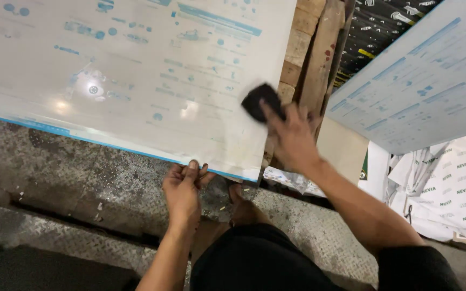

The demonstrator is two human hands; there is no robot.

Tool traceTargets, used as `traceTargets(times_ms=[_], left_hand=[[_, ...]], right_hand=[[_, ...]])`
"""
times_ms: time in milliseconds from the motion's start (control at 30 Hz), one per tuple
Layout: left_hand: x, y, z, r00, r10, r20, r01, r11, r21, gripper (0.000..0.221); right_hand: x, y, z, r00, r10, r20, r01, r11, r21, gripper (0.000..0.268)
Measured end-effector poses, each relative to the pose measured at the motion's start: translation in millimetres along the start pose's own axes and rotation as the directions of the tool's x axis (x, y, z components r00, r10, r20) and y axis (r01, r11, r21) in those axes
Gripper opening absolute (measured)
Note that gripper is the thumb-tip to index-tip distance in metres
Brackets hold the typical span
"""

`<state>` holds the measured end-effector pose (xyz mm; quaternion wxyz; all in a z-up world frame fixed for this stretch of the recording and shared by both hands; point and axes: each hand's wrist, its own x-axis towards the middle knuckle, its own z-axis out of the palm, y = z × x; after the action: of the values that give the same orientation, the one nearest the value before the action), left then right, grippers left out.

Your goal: Cleaning a large offset printing plate with a sponge.

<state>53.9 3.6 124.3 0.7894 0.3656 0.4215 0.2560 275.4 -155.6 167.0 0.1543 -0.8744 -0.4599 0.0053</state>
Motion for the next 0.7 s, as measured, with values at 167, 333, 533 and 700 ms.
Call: traceTargets(times_ms=[167, 333, 533, 700], left_hand=[[6, -6, -7, 0.998, -0.051, -0.023, 0.051, 0.999, -0.001, 0.013], [6, -7, -8, 1.0, -0.02, 0.015, 0.02, 1.0, -0.011, 0.014], [-5, 9, 0, 1.0, -0.02, -0.015, 0.02, 1.0, 0.02, 0.024], [-5, 16, 3, 0.981, -0.149, -0.124, 0.156, 0.986, 0.052, 0.023]], right_hand=[[-37, -33, -4, 0.966, -0.208, 0.151, 0.21, 0.978, 0.004, 0.07], [49, 28, -9, 0.997, -0.01, 0.074, 0.018, 0.994, -0.104, 0.065], [36, -51, -2, 0.927, -0.266, 0.263, 0.239, 0.962, 0.131, 0.064], [141, 25, -7, 0.928, -0.258, 0.269, 0.299, 0.946, -0.125, 0.064]])
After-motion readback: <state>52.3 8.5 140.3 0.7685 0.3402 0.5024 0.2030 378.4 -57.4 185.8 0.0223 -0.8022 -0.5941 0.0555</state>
